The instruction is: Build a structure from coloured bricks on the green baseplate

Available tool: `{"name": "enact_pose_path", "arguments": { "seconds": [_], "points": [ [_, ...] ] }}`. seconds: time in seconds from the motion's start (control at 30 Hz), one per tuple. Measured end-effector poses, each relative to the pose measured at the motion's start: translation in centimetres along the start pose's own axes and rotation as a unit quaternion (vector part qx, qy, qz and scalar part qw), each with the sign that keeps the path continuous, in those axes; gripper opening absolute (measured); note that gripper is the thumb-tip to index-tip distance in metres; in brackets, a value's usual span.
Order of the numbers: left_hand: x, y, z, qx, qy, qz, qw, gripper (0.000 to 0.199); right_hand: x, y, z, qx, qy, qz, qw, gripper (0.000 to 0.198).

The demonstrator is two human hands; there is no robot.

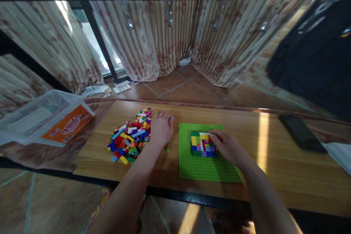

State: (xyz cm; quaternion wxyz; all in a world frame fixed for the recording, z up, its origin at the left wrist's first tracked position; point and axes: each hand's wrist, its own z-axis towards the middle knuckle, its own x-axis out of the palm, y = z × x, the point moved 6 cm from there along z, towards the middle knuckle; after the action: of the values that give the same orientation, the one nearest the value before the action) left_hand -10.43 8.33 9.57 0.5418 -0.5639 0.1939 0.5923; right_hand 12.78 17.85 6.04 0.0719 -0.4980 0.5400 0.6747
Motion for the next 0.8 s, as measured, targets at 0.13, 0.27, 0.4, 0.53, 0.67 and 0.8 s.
{"name": "enact_pose_path", "arguments": {
  "seconds": [0.13, 0.27, 0.4, 0.53, 0.67, 0.8],
  "points": [
    [-0.3, -2.1, -1.7, 0.029, 0.036, -0.130, 0.990, 0.020, 0.5, -0.7, 0.1, 0.027, 0.009, 0.068, 0.997, 0.036],
    [-0.2, -4.3, -3.5, 0.062, 0.073, -0.233, 0.968, 0.018, 1.2, -0.1, -0.3, 0.043, 0.042, 0.131, 0.990, 0.032],
    [0.1, -5.4, -4.4, 0.089, 0.108, -0.270, 0.953, 0.016, 1.5, 0.7, -0.6, 0.056, 0.061, 0.157, 0.984, 0.029],
    [0.6, -5.5, -4.7, 0.123, 0.142, -0.245, 0.951, 0.017, 1.4, 0.9, -0.5, 0.037, 0.059, 0.140, 0.988, 0.025],
    [0.7, -6.1, -4.9, 0.157, 0.146, -0.214, 0.953, 0.022, 1.3, 0.9, -0.4, 0.017, 0.054, 0.120, 0.991, 0.026],
    [0.8, -7.4, -5.2, 0.190, 0.155, -0.181, 0.952, 0.025, 1.2, 1.0, -0.4, 0.012, 0.047, 0.106, 0.993, 0.028]
  ]
}}
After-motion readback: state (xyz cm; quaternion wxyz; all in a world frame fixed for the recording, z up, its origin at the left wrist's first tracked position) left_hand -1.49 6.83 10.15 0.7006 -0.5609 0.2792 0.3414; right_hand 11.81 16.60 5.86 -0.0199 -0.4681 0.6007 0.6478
